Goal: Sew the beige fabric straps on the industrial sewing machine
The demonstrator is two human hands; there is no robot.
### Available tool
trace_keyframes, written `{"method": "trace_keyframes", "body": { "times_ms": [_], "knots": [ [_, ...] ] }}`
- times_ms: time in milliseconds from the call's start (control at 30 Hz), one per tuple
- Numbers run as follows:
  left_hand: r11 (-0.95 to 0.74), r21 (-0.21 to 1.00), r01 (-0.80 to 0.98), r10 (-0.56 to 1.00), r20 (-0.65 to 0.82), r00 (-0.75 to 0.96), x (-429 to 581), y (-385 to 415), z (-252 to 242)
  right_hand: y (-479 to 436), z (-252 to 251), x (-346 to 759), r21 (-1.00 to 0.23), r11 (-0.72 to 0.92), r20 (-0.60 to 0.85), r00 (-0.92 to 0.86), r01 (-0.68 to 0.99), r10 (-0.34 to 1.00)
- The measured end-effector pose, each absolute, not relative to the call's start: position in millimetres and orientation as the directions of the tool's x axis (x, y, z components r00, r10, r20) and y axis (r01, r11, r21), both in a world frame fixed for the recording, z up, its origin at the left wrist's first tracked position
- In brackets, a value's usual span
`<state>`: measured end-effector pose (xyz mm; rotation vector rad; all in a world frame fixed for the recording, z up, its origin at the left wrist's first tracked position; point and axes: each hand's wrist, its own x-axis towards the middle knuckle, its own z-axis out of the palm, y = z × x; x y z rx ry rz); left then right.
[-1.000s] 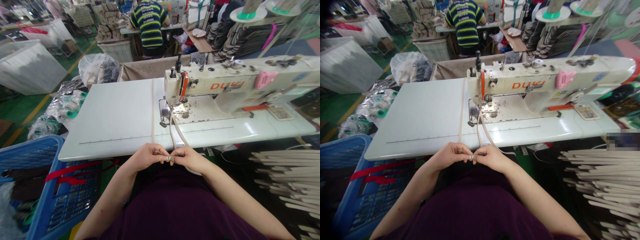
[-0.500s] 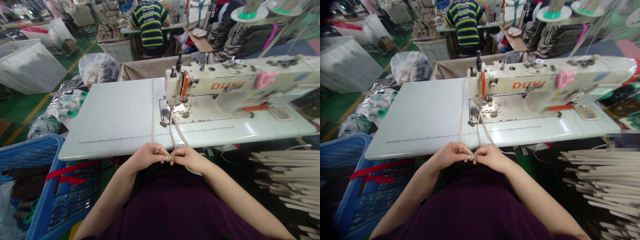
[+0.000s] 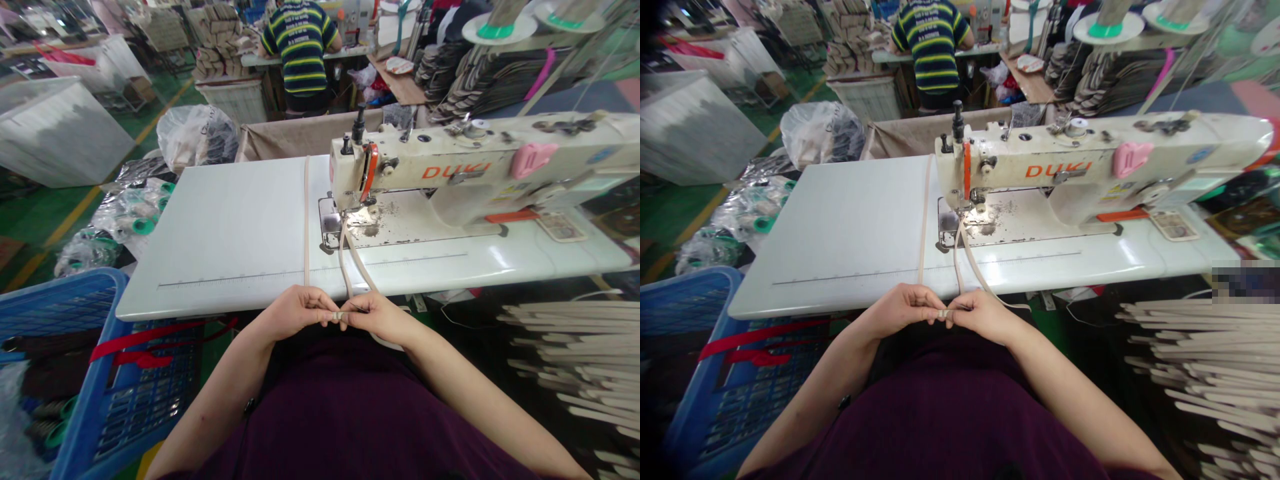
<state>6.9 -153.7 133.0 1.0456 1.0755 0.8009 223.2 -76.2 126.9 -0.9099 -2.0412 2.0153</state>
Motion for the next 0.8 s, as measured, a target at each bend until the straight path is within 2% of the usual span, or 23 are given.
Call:
{"method": "trace_keyframes", "body": {
  "times_ms": [800],
  "knots": [
    [0.342, 0.939, -0.041, 0.901, -0.315, 0.297, 7.4, -153.8, 130.8, -76.4, 123.7, 223.3, -0.94, -0.085, -0.327, -0.801, 0.331, 0.501]
  ]
}}
